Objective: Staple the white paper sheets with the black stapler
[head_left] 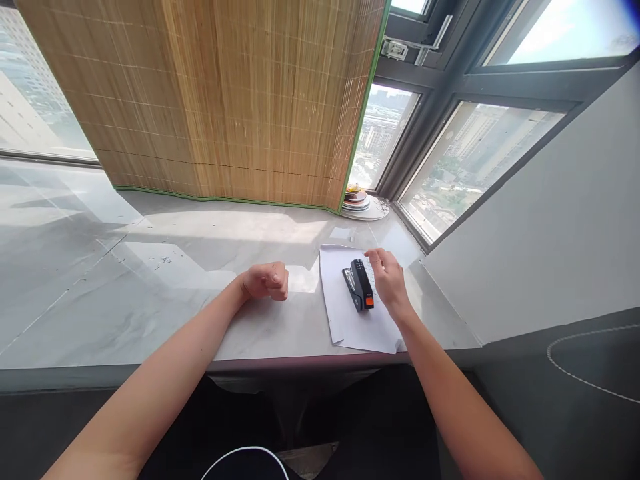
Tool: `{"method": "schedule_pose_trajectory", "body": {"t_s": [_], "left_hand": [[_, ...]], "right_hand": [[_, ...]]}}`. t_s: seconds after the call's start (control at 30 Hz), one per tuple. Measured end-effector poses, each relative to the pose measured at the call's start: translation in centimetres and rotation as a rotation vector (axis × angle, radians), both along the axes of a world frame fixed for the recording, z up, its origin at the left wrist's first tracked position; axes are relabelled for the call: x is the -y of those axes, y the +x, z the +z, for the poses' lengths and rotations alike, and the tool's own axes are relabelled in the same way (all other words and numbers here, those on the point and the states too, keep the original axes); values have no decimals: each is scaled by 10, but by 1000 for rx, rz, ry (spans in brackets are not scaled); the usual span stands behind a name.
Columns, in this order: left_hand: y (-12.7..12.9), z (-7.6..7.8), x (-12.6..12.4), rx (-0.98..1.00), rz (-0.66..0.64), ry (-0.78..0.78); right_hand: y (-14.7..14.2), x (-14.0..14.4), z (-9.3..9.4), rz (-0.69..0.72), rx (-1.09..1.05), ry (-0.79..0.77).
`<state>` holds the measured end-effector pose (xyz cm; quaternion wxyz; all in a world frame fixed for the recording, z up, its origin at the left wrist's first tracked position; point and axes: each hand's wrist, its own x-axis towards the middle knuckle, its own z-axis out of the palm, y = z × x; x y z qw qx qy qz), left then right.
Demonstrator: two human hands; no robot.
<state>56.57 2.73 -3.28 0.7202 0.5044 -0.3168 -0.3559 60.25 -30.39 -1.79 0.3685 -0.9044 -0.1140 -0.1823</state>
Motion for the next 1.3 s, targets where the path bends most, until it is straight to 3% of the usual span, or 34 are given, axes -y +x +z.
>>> {"method": "schedule_pose_trajectory", "body": {"t_s": [0.07,0.23,0.4,0.6,0.7,0.9,1.0,1.07,1.13,1.3], "left_hand": [[-1,1,3,11,-13,22],[-2,2,1,-3,-70,24],[1,-6,-7,-58,25,-42],[6,-8,-10,-32,63,-56],[8,-6,-23,11,223,-75],[-1,11,-78,131,1020,-408],[-10,20,-98,230,1265,-511],[-13,22,-105,292,1312,-578],[-13,22,-107,311,1281,-640],[-6,14,-112,227,1145,-712]], "right_hand": [[33,-1,-1,3,65,12],[94,-26,-31,1,-19,-236],[107,-42,-55,-53,-121,-385],[111,-55,-56,-37,-168,-436],[110,-89,-51,4,-203,-443],[93,-212,-39,127,-208,-410],[74,-272,-35,230,-198,-370],[61,-302,-34,296,-174,-347],[51,-319,-34,332,-152,-335],[46,-327,-36,305,-143,-355]]}}
